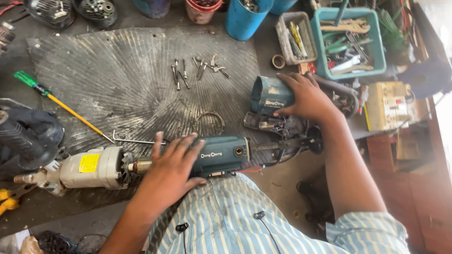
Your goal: The person repairs an electric power tool on a cluttered workbench. They pull the motor housing off the tool body, handle the armature and housing, fit the housing back onto the tool, and use a hex key to tighten screws on the casing.
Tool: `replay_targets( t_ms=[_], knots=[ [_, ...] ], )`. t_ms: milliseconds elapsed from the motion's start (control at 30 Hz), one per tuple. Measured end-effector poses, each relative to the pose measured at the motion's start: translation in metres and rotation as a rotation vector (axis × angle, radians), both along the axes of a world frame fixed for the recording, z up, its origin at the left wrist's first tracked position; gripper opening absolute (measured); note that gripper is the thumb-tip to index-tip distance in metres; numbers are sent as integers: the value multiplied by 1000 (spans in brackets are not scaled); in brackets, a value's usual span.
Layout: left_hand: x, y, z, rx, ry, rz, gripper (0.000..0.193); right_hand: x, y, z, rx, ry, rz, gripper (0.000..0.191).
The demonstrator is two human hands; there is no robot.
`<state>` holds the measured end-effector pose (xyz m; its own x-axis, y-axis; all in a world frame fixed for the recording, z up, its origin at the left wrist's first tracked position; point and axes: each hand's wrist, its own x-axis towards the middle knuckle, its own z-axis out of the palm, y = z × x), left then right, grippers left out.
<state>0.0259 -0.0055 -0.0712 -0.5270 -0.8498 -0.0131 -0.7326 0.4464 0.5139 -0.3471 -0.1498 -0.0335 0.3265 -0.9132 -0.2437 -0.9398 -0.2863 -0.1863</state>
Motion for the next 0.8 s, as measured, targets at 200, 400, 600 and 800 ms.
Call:
replay_targets(
  t_ms=[200,400,600,800],
  knots=[
    [83,27,27,116,277,425,100,59,89,0,-57,-432,32,78],
    [153,36,31,-175,-317,299,113,138,118,-12,-86,-236,431,105],
    [192,28,25,-459,-179,317,119,172,120,-11,-51,155,325,115],
    [212,19,-17,-545,512,602,104,186,124,4,23,172,228,109]
  ],
)
